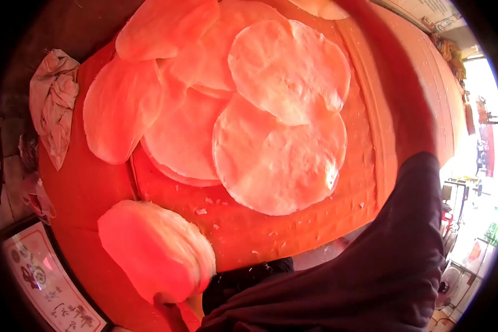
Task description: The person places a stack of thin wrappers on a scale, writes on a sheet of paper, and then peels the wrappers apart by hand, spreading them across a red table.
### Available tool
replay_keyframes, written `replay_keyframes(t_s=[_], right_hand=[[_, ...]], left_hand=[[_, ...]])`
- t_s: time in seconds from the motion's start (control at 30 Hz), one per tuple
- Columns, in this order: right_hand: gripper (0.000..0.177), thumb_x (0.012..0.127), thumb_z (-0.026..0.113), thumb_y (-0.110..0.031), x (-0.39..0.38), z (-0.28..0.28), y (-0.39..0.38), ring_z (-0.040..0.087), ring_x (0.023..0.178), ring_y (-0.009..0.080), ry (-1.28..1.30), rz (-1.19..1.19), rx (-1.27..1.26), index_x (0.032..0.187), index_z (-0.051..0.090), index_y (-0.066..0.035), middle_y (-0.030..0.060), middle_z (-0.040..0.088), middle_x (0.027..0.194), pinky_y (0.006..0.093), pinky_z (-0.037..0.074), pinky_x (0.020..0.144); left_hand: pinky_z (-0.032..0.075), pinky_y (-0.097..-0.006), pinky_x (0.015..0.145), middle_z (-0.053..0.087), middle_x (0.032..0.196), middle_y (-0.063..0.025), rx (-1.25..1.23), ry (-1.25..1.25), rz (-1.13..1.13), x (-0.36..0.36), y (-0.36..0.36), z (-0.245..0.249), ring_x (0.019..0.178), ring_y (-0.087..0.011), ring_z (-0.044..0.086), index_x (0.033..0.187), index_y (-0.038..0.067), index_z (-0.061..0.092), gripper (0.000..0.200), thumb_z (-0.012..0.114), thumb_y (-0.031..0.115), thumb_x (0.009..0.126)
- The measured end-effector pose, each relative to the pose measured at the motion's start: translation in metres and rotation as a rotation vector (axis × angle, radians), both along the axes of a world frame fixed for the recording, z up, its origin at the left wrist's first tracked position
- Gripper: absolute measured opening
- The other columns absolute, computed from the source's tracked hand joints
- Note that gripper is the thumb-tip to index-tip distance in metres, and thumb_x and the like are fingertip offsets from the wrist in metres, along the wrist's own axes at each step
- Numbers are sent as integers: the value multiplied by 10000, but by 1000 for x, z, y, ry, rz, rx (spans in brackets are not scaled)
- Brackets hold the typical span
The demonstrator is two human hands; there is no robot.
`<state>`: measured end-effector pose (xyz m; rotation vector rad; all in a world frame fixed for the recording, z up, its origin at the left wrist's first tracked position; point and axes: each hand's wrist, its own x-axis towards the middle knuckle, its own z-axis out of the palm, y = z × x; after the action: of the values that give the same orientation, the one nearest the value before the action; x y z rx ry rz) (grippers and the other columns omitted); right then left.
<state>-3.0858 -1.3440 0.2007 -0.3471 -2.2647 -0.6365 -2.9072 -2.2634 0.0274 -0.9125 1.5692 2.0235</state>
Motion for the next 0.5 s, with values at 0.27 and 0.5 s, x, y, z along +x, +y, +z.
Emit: replay_keyframes(t_s=[0.27,0.5], right_hand=[[86,797,600,-113,65,-207,-140,629,877,330,-475,12,-528,870,614,-69,136,651,899,470,499,714],[324,799,705,-131,87,-109,-362,636,886,350,-221,424,-980,1111,655,-59,170,664,1013,401,535,752]], left_hand=[[432,-358,933,549,1211,-99,-172,139,128,-4,41,37,1120,-220,507,1321,9,454,481,483,297,937],[470,-334,823,594,1044,-75,-25,305,-25,-26,45,23,948,-198,570,1216,-1,517,335,518,208,954]])
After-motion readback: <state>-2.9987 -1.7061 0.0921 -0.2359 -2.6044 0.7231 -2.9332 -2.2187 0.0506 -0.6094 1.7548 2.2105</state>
